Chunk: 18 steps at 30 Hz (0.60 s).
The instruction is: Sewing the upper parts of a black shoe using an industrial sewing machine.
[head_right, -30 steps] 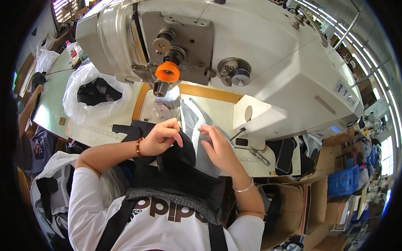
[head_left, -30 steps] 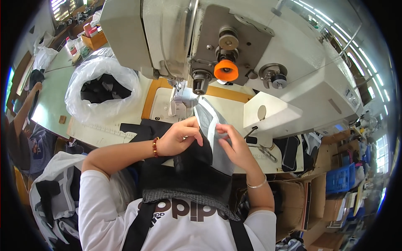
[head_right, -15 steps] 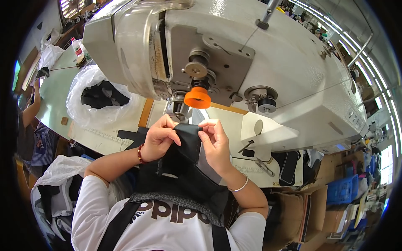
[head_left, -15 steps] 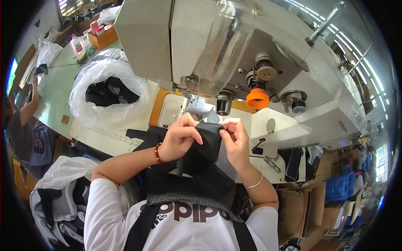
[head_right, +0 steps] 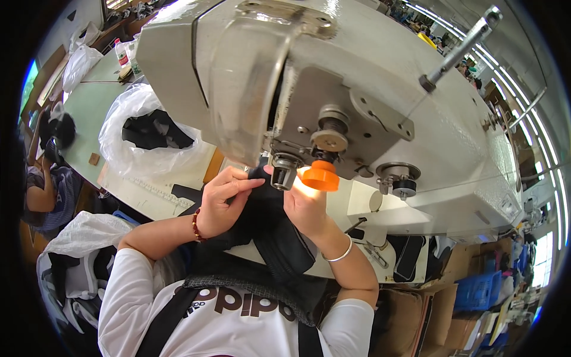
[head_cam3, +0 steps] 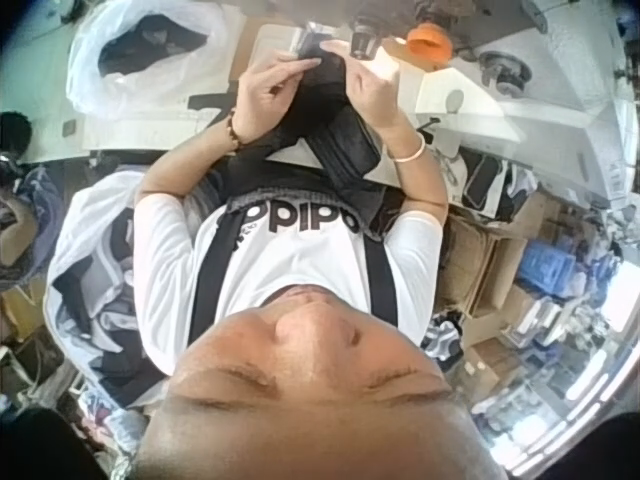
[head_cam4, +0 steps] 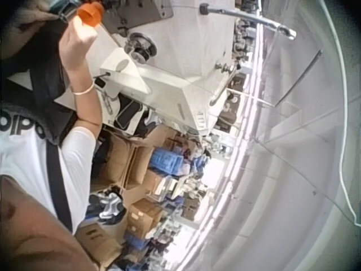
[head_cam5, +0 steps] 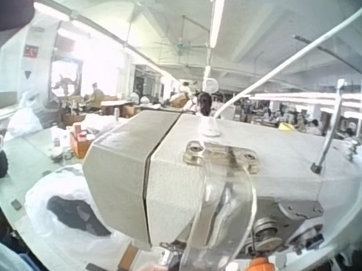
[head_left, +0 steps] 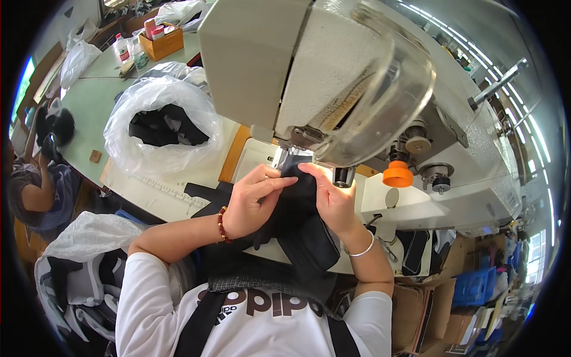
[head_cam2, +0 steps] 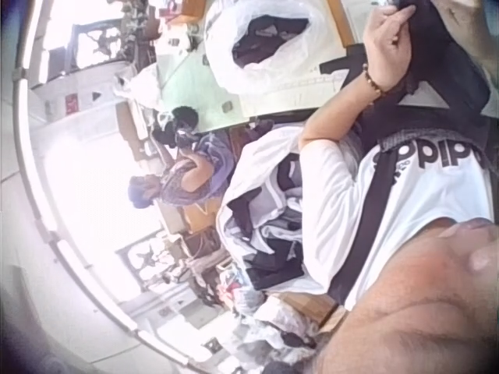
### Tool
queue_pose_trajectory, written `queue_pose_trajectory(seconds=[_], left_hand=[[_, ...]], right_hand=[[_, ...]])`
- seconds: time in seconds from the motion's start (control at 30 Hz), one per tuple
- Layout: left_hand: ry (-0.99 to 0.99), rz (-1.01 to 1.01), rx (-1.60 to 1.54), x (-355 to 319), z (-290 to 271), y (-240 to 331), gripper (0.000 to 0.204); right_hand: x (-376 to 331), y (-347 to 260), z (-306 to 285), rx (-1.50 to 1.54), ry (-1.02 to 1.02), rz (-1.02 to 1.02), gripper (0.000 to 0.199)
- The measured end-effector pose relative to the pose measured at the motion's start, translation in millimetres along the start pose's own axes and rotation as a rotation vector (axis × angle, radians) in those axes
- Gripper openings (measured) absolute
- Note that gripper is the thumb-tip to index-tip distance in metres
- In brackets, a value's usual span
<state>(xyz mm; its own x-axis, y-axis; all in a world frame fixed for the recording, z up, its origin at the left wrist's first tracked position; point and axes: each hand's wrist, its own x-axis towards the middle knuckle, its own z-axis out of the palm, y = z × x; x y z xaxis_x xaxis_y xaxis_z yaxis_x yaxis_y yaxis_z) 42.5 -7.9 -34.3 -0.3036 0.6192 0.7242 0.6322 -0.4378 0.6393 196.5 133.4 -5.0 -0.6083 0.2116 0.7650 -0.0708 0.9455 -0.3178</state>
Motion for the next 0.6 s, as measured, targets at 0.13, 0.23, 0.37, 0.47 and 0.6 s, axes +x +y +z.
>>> queue_pose_trajectory(seconds=[0.13,0.23,0.37,0.47,0.6], left_hand=[[-0.033,-0.098,-0.063,-0.8,0.2,3.7,0.041],[-0.082,-0.072,-0.059,7.2,-4.1,4.5,0.039],[-0.269,-0.074,0.031,29.9,-27.8,2.0,0.022],[-0.372,-0.016,0.222,46.2,-59.0,-4.9,0.011],[-0.890,-0.182,0.630,29.3,-98.1,-15.3,0.015]], right_hand=[[-4.9,-1.0,0.5,-0.144,-0.042,0.015,0.032],[-4.9,-2.8,-1.1,-0.215,-0.056,0.066,0.034],[3.4,-3.2,-4.5,-0.177,-0.078,0.056,0.037],[7.8,-4.2,-9.0,-0.186,-0.091,0.040,0.044],[8.6,-3.1,-8.3,-0.112,-0.072,0.019,0.040]])
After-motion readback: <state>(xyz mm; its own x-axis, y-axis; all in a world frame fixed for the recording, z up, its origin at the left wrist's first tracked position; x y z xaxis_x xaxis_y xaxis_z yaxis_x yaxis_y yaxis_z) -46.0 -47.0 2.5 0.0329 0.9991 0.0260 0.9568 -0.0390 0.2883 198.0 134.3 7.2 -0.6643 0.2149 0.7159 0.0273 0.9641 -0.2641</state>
